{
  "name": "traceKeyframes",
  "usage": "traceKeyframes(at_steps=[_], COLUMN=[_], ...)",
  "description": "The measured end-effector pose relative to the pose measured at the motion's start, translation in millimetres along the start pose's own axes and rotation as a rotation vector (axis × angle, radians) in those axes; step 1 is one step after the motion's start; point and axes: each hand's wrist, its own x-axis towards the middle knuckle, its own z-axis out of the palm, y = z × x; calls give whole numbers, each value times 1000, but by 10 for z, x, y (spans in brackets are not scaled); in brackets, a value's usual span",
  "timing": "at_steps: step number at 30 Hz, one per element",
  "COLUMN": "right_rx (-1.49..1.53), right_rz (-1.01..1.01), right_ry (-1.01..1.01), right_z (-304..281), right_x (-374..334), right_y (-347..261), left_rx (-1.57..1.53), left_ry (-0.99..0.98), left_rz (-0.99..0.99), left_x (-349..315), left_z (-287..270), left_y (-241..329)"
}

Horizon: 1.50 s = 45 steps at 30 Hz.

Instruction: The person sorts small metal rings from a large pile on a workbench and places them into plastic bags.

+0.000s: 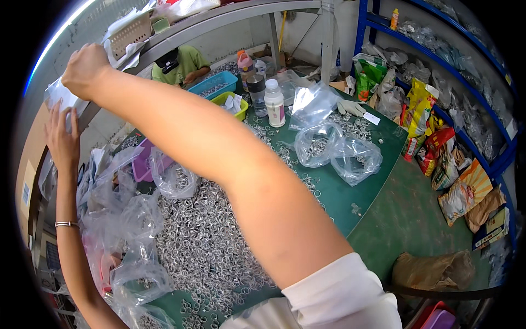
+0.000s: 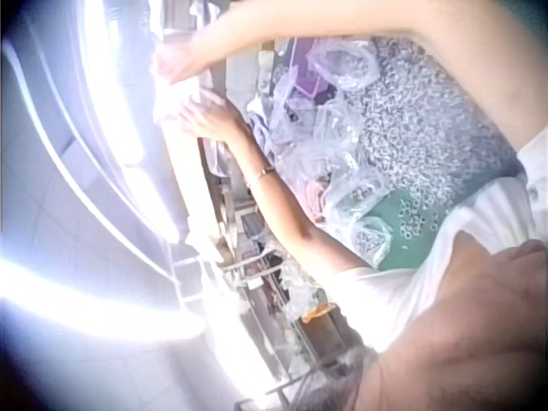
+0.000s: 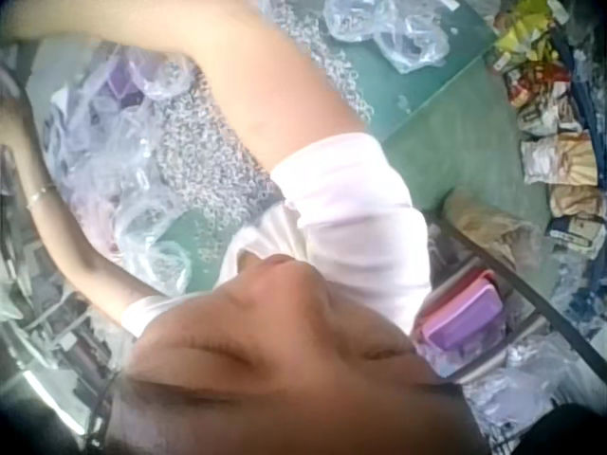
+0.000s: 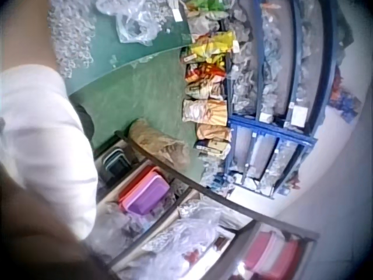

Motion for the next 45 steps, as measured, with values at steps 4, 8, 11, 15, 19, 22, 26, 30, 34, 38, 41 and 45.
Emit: traceKeyframes(at_steps=[4, 8, 11, 15, 19, 22, 26, 30, 34, 38, 41, 45], right_rx=[89, 142, 188, 375, 1007, 1447, 2324, 2405, 2202, 1791, 2016, 2018], right_rz=[44, 82, 107, 152, 218, 104, 612, 1027, 1248, 1641, 1677, 1530], right_ry=[198, 395, 480, 565, 846, 1025, 363, -55, -217, -797, -1193, -1336], right_z=[-134, -424, -648, -1018, -1420, -1593, -1899, -1737, -1596, -1530, -1616, -1802], right_x=[-50, -11, 19, 107, 67, -84, -811, -1709, -2315, -2998, -3513, -3528], right_y=[-50, 9, -27, -43, -194, -190, -126, 68, -333, -915, -1134, -1455], left_rx=[-279, -411, -378, -540, -1047, -1023, -1561, -2184, -2310, -2040, -1592, -1161], left_ry=[171, 299, 255, 298, 247, 82, -113, -471, -588, -543, -346, -138], left_rz=[-69, -52, 19, -167, -761, -604, -822, -1002, -1563, -1936, -1936, -1641], left_x=[-97, 1, 7, -1, -112, -334, -427, -757, -1503, -2255, -2562, -2739], left_z=[-28, -348, -478, -795, -1089, -1534, -2026, -2427, -2644, -2771, -2891, -3105], left_y=[-170, -62, -116, 23, 186, 141, 562, 973, 1265, 1526, 1739, 1781])
